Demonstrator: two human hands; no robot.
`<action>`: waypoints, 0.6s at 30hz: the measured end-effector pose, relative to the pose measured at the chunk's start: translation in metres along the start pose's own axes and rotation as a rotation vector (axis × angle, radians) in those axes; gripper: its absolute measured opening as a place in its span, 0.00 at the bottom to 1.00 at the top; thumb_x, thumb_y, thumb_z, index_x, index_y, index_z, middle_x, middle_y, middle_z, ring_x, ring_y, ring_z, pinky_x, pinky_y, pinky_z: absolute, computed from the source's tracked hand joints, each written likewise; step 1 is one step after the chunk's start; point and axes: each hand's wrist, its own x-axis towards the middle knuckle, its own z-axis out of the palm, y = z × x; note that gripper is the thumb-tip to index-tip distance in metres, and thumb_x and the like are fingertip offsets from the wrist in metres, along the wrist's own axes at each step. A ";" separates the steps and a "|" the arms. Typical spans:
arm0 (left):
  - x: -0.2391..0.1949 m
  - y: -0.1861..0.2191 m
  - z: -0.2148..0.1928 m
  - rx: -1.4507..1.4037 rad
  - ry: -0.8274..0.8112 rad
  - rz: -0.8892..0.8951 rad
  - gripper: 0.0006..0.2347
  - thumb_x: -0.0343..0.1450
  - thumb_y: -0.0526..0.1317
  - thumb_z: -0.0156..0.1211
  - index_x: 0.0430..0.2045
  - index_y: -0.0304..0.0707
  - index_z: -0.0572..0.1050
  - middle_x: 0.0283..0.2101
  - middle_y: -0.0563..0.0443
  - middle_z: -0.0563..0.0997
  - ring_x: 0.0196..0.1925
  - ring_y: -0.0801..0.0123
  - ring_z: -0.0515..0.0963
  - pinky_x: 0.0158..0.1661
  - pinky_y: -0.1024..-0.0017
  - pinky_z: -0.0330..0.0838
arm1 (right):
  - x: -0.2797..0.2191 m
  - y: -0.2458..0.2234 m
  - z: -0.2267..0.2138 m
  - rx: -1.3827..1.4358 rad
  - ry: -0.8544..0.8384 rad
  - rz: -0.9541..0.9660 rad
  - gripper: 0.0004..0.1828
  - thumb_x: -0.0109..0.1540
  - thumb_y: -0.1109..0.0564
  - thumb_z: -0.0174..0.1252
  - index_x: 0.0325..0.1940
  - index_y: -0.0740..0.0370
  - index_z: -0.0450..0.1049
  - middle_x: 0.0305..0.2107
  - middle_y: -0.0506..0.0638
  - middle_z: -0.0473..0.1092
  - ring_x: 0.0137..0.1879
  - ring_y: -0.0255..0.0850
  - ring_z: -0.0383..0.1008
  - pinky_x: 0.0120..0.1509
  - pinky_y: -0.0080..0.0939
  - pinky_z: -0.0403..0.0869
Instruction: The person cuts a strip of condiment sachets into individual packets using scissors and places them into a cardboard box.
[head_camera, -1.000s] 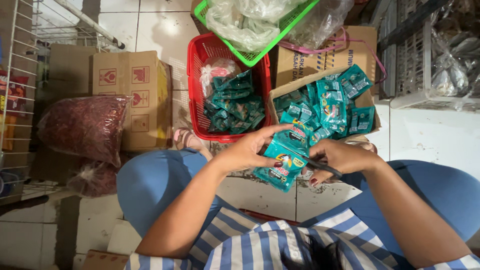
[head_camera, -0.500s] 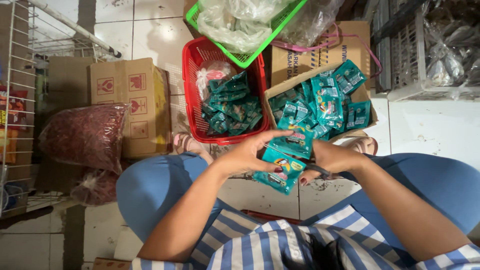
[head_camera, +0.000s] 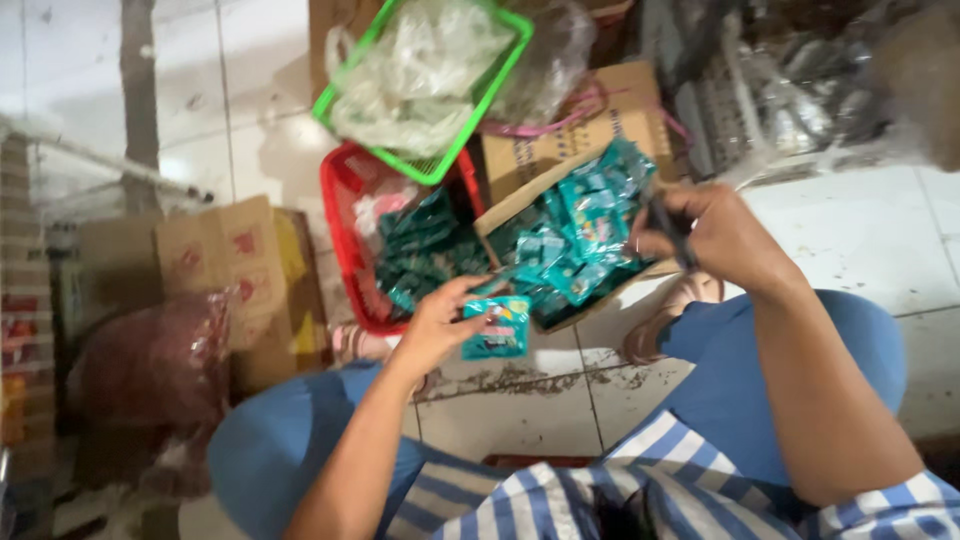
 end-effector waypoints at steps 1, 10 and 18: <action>0.005 0.004 0.004 0.115 0.066 -0.010 0.20 0.69 0.27 0.63 0.57 0.32 0.73 0.53 0.44 0.84 0.45 0.72 0.80 0.44 0.72 0.74 | -0.002 -0.002 -0.006 0.048 0.134 -0.034 0.11 0.57 0.56 0.69 0.38 0.66 0.80 0.30 0.44 0.79 0.36 0.28 0.74 0.38 0.31 0.73; 0.089 0.041 0.084 0.677 0.126 0.253 0.23 0.68 0.33 0.63 0.60 0.46 0.74 0.44 0.35 0.82 0.46 0.44 0.81 0.45 0.57 0.76 | -0.013 -0.012 -0.011 -0.042 0.321 0.000 0.14 0.60 0.52 0.70 0.38 0.66 0.80 0.23 0.46 0.72 0.30 0.31 0.68 0.32 0.35 0.67; 0.061 -0.031 0.089 0.678 0.495 0.511 0.16 0.68 0.36 0.64 0.51 0.39 0.76 0.51 0.40 0.82 0.52 0.49 0.82 0.51 0.59 0.77 | -0.009 -0.014 0.024 -0.806 0.089 0.075 0.30 0.48 0.37 0.72 0.46 0.55 0.80 0.36 0.58 0.77 0.43 0.57 0.77 0.45 0.54 0.73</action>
